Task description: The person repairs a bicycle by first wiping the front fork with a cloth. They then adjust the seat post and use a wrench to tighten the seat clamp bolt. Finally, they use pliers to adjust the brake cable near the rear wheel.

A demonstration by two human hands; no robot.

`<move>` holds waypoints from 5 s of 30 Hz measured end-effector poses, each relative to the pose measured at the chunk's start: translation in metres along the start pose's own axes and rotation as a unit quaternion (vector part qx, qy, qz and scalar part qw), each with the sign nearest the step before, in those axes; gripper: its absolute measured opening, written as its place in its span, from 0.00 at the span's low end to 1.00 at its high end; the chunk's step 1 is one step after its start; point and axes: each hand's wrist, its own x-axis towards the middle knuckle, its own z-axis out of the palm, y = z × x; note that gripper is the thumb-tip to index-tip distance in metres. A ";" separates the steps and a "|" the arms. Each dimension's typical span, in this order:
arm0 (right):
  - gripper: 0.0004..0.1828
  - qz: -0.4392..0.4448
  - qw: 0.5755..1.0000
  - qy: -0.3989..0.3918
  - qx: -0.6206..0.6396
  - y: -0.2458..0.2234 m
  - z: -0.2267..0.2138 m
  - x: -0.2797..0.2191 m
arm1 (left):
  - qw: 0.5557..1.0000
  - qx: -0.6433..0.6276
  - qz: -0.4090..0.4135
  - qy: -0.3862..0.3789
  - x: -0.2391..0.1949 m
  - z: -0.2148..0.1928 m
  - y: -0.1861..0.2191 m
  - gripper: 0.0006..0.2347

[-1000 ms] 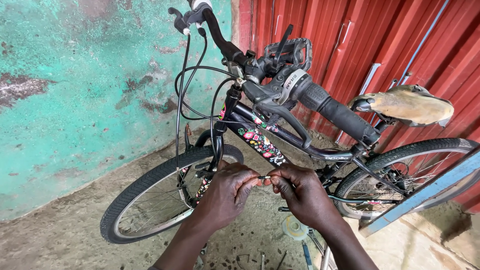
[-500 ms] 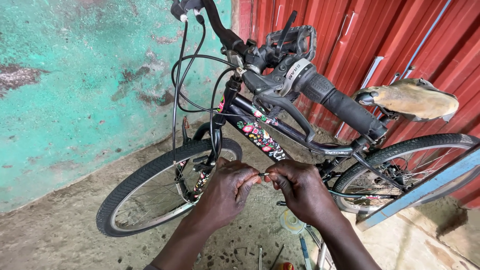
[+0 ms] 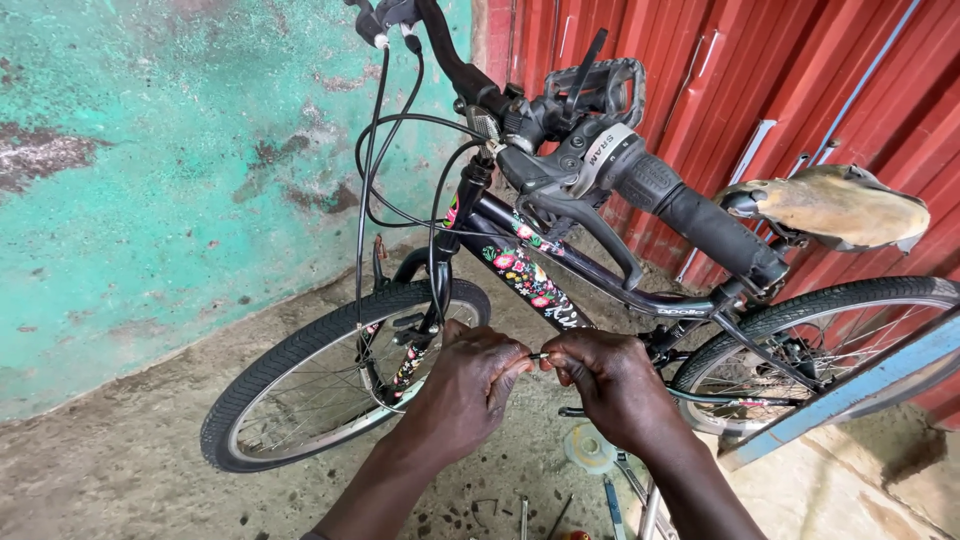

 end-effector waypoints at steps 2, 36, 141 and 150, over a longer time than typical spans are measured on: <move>0.02 -0.002 1.000 0.002 0.003 -0.003 -0.001 0.000 | 1.000 0.012 0.001 -0.003 0.000 0.000 0.000 0.06; 0.12 0.215 0.970 0.030 0.109 0.061 0.024 0.025 | 0.937 -0.011 -0.311 0.160 0.006 0.054 -0.031 0.11; 0.22 0.304 0.903 -0.292 -0.086 0.095 -0.052 -0.061 | 0.938 -0.003 -0.095 -0.332 0.027 0.086 0.002 0.17; 0.26 0.327 0.791 -0.499 -0.132 0.106 -0.018 -0.122 | 0.838 -0.027 -0.105 -0.534 -0.113 0.192 -0.005 0.20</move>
